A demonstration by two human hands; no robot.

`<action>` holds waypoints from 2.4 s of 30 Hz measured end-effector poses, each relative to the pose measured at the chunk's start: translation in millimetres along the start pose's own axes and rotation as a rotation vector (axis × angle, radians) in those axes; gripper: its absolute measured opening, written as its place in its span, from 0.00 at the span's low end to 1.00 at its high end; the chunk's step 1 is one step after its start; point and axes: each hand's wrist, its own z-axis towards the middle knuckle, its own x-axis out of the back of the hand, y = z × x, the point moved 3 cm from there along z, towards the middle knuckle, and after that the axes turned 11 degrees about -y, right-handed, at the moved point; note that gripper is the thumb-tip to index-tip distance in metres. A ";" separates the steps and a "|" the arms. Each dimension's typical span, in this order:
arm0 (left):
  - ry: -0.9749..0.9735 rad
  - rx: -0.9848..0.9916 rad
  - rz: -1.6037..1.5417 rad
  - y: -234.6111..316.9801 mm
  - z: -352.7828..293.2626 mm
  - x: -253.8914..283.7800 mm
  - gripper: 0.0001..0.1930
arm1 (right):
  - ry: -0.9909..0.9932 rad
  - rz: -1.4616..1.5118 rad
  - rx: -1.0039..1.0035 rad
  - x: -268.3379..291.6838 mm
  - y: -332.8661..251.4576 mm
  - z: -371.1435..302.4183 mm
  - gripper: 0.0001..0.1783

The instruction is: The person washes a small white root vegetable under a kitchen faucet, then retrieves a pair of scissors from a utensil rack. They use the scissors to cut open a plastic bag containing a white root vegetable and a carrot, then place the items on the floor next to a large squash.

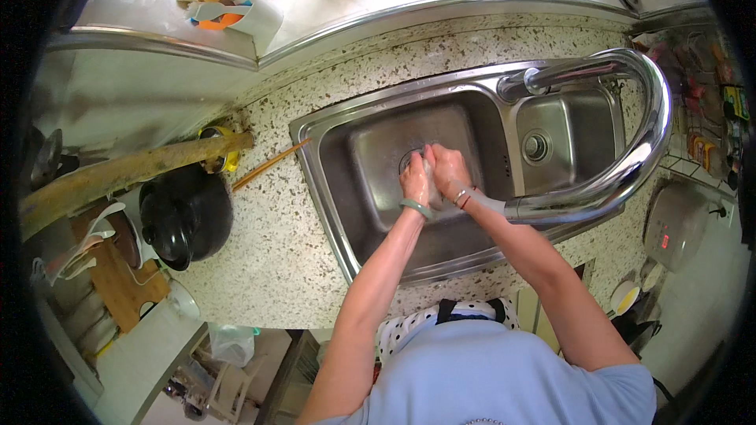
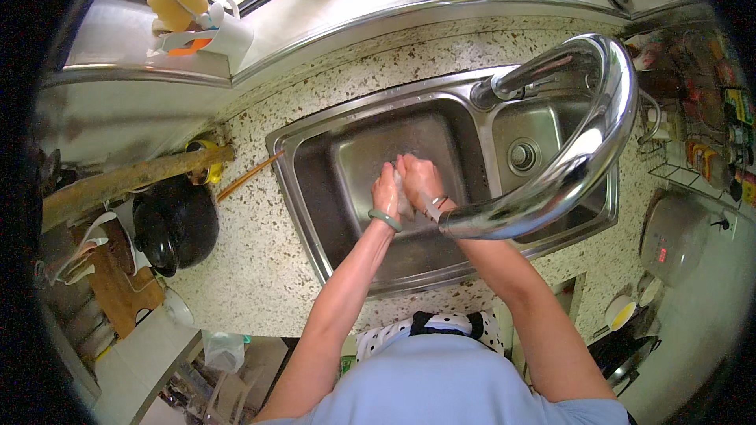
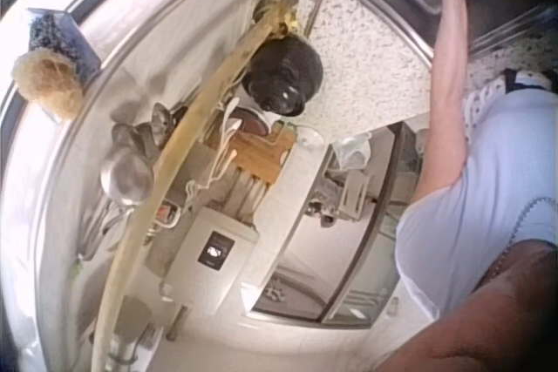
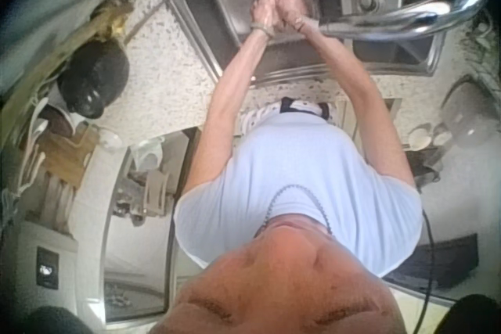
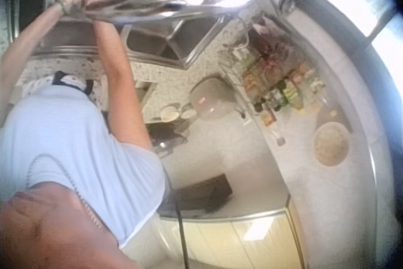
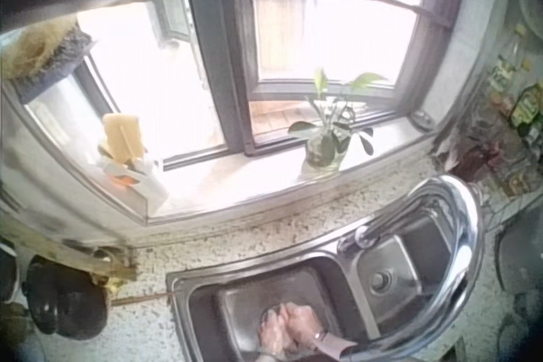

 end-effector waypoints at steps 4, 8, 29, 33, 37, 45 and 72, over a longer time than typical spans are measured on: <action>-0.032 0.036 -0.081 -15.2 12.9 24.3 0.25 | -0.024 0.069 0.076 -4.9 -49.6 -28.3 0.15; 0.069 -0.046 0.050 -22.6 11.5 13.3 0.25 | 0.007 0.023 0.081 -15.2 -19.3 -19.3 0.16; -0.390 0.169 -0.810 -5.0 -7.7 -0.6 0.26 | -0.166 0.692 -0.511 15.0 35.5 -8.7 0.21; -0.486 0.171 -0.801 7.3 -9.9 5.9 0.22 | -0.299 1.173 -0.553 8.1 38.6 -29.5 0.18; -0.271 -0.008 -0.305 -1.3 -14.6 19.2 0.23 | -0.136 0.912 -0.286 23.6 27.6 -27.0 0.12; -0.689 0.387 -0.855 3.1 -43.3 -14.8 0.25 | -0.282 0.397 0.090 35.6 -37.9 -64.8 0.13; -0.848 0.294 -0.991 2.5 -75.8 -19.1 0.26 | -0.126 0.369 -0.056 53.5 -2.0 -37.3 0.21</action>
